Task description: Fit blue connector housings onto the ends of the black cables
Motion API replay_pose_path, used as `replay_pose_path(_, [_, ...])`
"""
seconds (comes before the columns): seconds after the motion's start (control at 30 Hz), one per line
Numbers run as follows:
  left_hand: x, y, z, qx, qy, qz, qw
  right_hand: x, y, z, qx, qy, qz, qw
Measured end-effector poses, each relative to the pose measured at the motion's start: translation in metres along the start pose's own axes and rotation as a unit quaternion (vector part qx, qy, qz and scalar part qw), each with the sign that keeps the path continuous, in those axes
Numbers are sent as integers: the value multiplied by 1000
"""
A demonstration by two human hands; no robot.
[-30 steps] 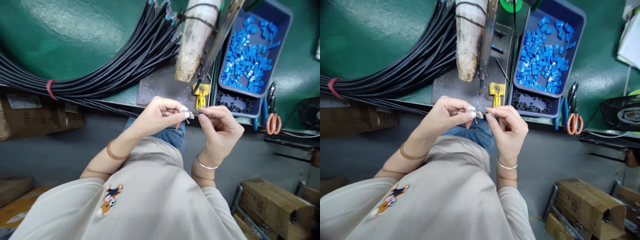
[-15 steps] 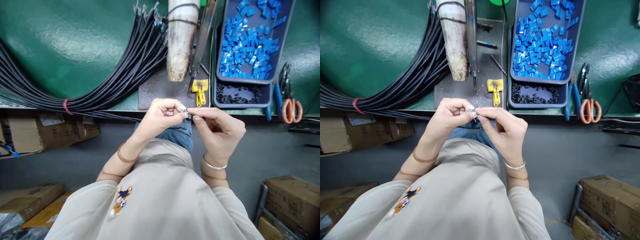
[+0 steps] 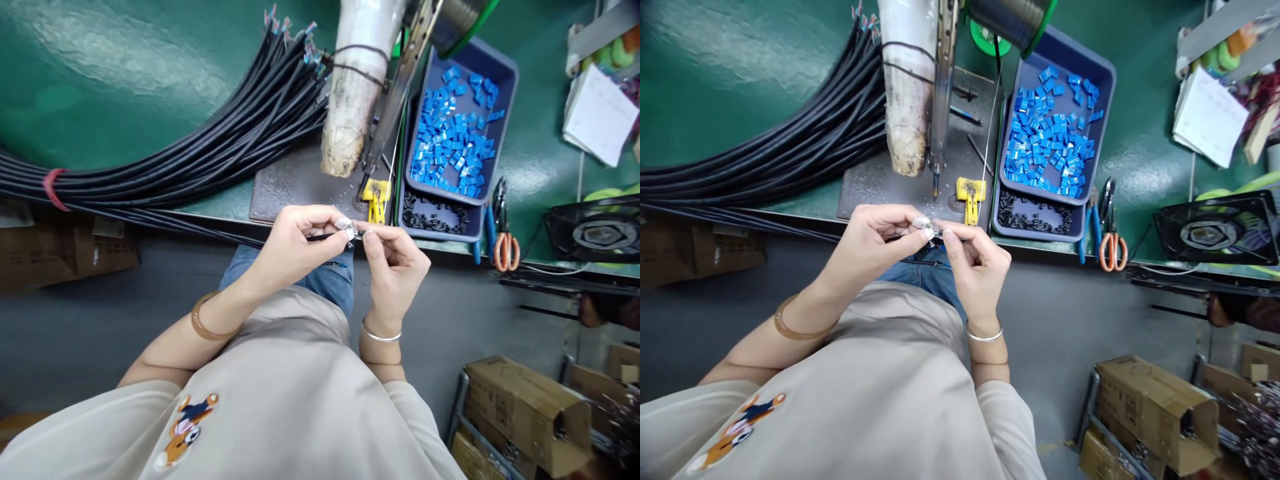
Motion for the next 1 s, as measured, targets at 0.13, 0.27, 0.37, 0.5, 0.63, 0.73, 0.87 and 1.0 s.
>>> replay_pose_path(0.13, [-1,1,0,0,-6,-3,1000,-1,1,-1,-12,0,2,1000])
replay_pose_path(0.27, [0,1,-1,-1,-2,-4,1000,-1,1,0,-10,1,-1,1000])
replay_pose_path(0.37, [1,1,-2,-3,-2,4,1000,-1,1,0,-8,-2,-11,1000])
replay_pose_path(0.5, [1,0,-4,-3,-20,26,999,-1,1,0,-16,-1,-12,1000])
replay_pose_path(0.63, [-2,0,-5,-5,-44,64,997,0,1,-1,-18,5,-20,1000])
replay_pose_path(0.73, [-1,-2,-4,24,-35,72,996,2,1,0,-10,10,-22,1000])
replay_pose_path(0.87, [2,-3,-4,70,-20,70,995,1,3,3,4,7,-37,999])
replay_pose_path(1.0, [4,-2,-4,86,-26,71,993,0,5,6,19,5,-65,998])
Point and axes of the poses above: each hand's wrist, its own z-axis towards the middle knuckle, its own y-axis out of the back of the hand, x = y × z, the point moved 8 cm from there along z, towards the middle knuckle, and after that the axes turned 8 degrees about z, right-handed, at the moved point
